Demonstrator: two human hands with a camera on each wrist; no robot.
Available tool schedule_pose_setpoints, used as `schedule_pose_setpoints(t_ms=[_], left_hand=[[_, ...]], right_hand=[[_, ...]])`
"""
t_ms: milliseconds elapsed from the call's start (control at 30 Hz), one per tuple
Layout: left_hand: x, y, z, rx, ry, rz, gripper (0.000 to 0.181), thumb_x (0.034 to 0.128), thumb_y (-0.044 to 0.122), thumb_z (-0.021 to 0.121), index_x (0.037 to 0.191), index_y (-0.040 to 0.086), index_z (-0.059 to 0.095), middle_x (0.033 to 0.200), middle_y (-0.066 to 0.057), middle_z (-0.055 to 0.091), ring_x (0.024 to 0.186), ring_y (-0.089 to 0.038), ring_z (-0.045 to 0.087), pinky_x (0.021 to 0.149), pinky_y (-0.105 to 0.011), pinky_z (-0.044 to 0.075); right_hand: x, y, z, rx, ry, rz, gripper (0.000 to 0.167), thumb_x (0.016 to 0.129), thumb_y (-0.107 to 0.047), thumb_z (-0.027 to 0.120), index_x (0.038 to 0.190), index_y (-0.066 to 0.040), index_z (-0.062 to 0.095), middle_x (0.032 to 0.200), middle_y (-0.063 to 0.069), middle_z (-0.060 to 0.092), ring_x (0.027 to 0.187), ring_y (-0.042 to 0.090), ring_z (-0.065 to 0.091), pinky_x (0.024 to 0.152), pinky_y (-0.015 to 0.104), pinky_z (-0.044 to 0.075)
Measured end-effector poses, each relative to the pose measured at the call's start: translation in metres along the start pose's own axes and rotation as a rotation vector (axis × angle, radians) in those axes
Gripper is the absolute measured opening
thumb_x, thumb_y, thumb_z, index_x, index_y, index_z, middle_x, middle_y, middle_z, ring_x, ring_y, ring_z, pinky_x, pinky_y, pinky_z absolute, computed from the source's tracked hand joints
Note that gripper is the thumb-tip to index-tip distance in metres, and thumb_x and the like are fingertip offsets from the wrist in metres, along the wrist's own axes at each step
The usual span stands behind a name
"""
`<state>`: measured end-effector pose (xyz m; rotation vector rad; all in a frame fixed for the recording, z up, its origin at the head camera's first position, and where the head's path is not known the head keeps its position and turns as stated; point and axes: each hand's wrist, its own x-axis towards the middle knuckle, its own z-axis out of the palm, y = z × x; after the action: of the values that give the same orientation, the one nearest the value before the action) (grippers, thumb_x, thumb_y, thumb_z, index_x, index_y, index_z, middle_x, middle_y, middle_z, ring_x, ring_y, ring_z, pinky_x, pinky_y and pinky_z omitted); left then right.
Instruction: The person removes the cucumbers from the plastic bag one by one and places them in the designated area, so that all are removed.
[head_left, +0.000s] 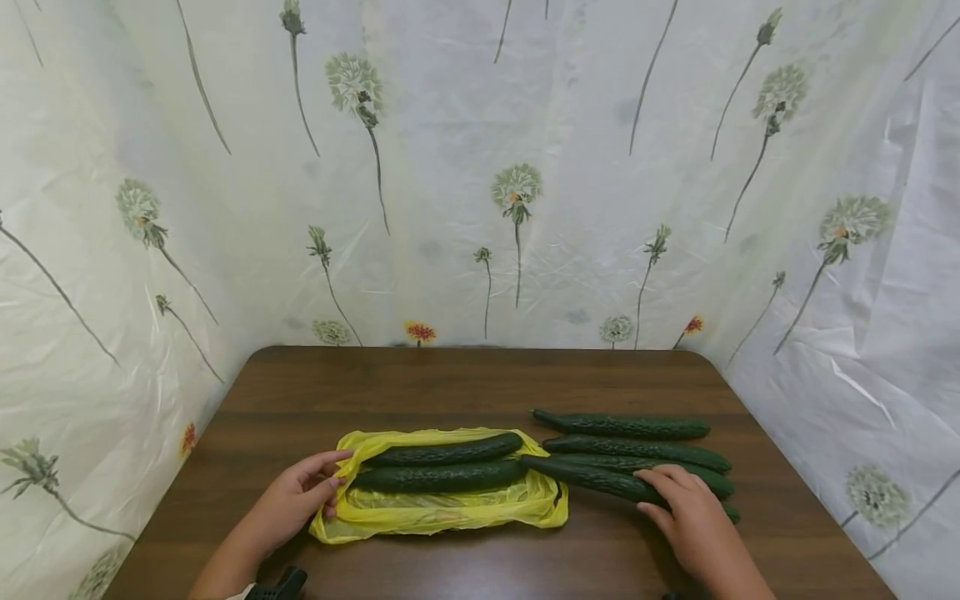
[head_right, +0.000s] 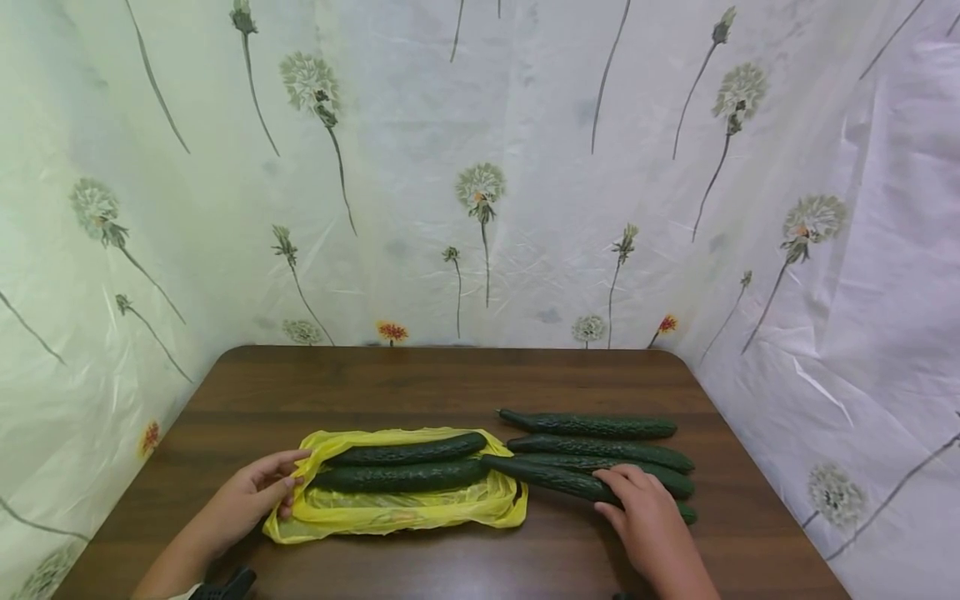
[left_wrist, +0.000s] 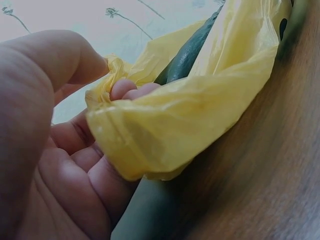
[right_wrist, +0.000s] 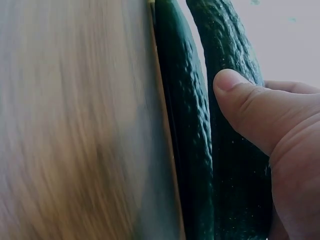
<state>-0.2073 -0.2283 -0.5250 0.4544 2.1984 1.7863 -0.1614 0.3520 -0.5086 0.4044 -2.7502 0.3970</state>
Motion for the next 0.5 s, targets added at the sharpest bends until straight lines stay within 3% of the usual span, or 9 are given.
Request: schedule_pose_setpoints(t_ms=[500], left_hand=[[0.001,-0.002,-0.001,0.008,0.009,0.000,0.050,0.1105,0.017,0.056,0.156,-0.002,0.044,0.118,-0.026,0.054,0.078,-0.016,0.063,0.072,-0.035,0.062]], right_hand=[[-0.010,0.024,-0.011,-0.029,-0.018,0.028,0.049,0.083,-0.016,0.089,0.128,-0.010,0.072,0.117,0.007,0.068,0.100,0.029,0.068,0.080,0.051,0.059]])
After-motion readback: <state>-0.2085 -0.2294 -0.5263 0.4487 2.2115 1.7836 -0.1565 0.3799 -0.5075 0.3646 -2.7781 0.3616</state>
